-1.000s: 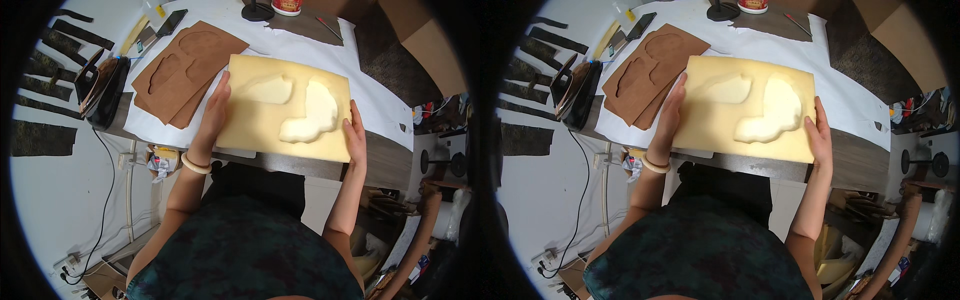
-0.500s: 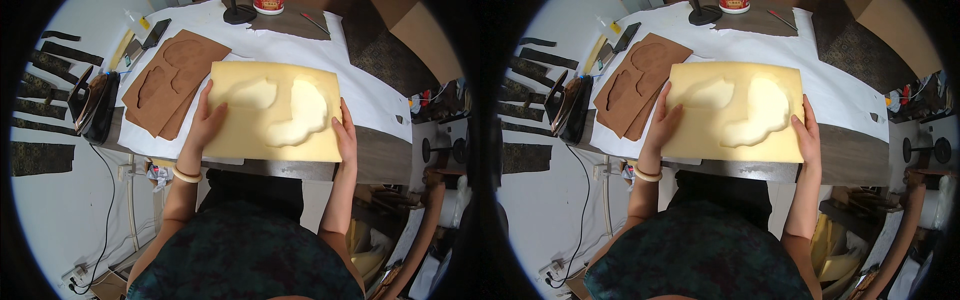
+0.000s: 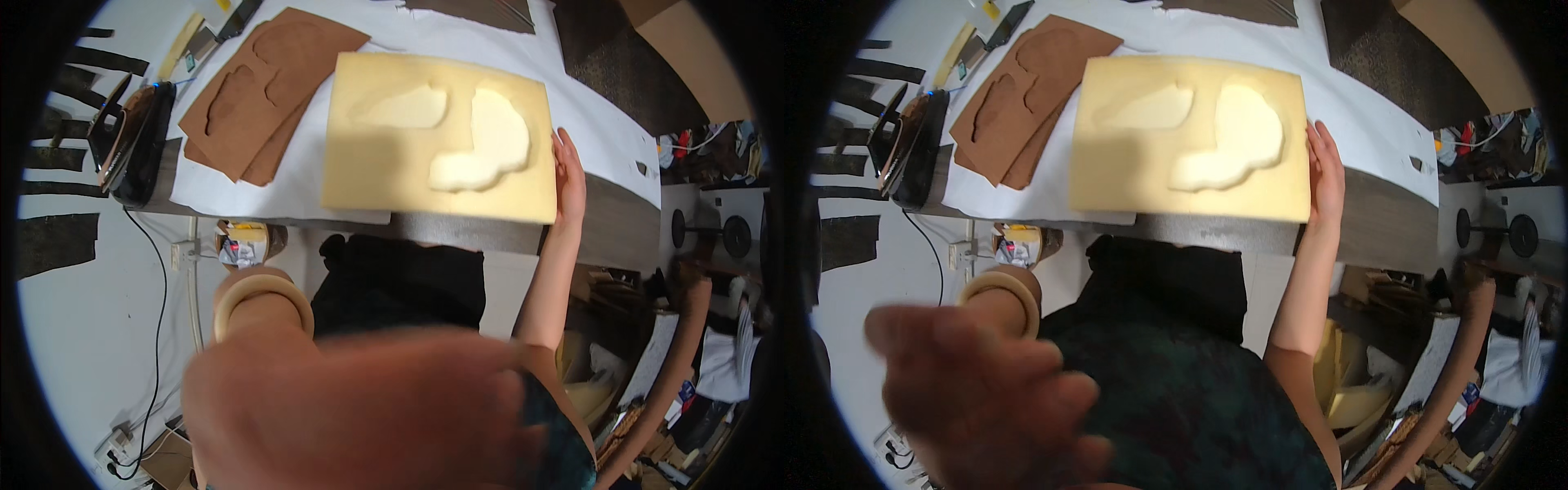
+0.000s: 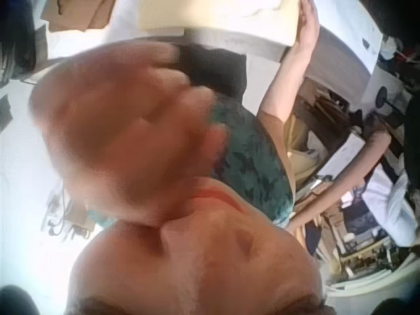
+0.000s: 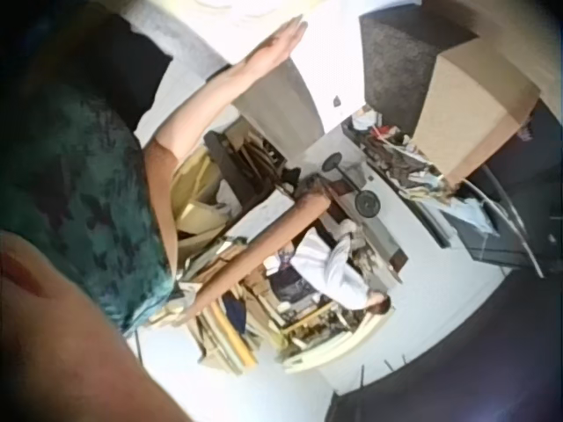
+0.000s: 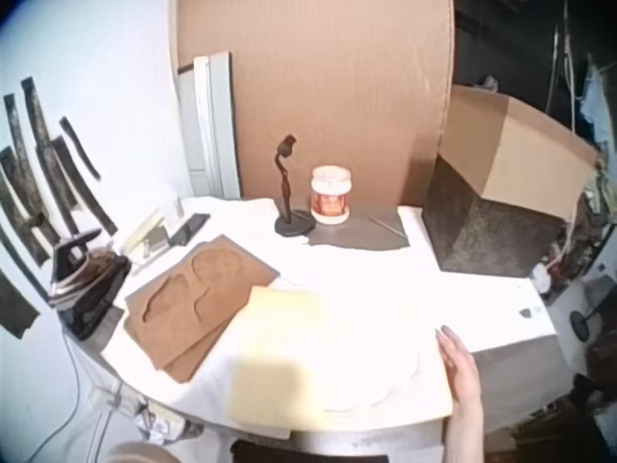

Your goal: The person applies glue to small patterned fabric strips and adheres them to a larger fabric sheet. They then place a cardboard box on the table, line its interior with a white sheet, and insert the glued fabric sheet into the box.

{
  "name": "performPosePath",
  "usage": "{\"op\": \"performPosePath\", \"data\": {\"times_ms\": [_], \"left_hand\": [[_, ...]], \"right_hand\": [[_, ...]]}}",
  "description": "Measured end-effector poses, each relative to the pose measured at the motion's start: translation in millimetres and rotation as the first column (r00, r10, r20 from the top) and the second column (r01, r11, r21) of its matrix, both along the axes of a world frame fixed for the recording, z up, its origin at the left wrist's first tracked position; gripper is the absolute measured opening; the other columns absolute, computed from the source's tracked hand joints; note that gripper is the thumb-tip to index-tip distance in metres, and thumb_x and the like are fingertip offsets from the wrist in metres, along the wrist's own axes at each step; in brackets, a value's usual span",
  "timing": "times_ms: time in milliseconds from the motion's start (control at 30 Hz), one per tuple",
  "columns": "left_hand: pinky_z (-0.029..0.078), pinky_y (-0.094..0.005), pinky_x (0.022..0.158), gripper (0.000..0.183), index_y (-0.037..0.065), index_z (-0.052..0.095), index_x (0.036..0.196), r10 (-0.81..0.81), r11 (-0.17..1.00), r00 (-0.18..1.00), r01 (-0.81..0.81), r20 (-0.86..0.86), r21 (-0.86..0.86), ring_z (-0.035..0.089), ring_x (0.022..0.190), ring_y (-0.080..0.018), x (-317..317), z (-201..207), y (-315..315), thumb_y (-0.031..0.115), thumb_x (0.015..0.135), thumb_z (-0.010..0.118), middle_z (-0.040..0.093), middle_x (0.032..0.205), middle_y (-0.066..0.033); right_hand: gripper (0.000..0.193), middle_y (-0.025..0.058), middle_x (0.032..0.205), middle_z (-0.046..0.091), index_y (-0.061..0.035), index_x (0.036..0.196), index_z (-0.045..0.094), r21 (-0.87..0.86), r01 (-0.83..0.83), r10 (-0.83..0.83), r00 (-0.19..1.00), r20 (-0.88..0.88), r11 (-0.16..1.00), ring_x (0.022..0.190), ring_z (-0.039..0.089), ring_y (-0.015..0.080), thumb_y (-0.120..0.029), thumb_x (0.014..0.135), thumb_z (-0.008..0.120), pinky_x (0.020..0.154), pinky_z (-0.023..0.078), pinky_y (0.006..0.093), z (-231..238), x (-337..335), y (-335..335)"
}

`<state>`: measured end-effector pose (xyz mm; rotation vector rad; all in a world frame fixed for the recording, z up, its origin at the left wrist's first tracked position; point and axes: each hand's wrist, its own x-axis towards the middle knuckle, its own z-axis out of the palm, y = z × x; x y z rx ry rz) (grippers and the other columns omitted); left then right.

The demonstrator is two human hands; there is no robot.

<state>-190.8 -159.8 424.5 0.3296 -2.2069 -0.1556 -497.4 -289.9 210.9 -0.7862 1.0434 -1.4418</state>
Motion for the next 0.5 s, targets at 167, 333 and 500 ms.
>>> {"op": "performPosePath", "data": {"times_ms": [167,333,500], "left_hand": [[0.053,-0.0417,0.091,0.027,-0.008,0.063,0.107,-0.208,0.978,0.974,0.207,0.085,0.026,0.065,0.096,-0.0296,-27.7,5.9,2.2,-0.004,0.08,0.064,0.065,0.103,-0.0183],[0.053,-0.0423,0.09,0.026,-0.007,0.063,0.105,-0.266,0.964,0.964,0.266,0.014,0.013,0.064,0.094,-0.0295,-58.0,5.3,9.0,-0.001,0.079,0.065,0.065,0.101,-0.0174],[0.053,-0.043,0.088,0.025,-0.006,0.064,0.103,-0.359,0.933,0.932,0.36,-0.047,0.0,0.063,0.092,-0.0293,-76.8,11.8,19.4,0.003,0.079,0.066,0.064,0.098,-0.0165]], "right_hand": [[0.06,0.0207,0.147,0.051,0.0049,0.152,0.031,0.002,0.039,-0.039,0.997,0.065,0.999,0.132,0.053,0.0248,-0.017,0.103,0.056,0.107,0.049,0.0351,-8.2,-7.0,-1.0],[0.062,0.0216,0.14,0.056,0.0043,0.151,0.033,0.024,0.05,-0.049,0.998,-0.038,0.998,0.127,0.058,0.0257,-0.019,0.101,0.06,0.098,0.057,0.0346,-2.1,6.5,4.0],[0.059,0.0205,0.134,0.061,0.004,0.149,0.04,0.007,0.06,-0.06,0.998,-0.036,0.998,0.118,0.063,0.0228,-0.018,0.099,0.062,0.093,0.06,0.0339,-5.5,-0.1,6.6]]}}
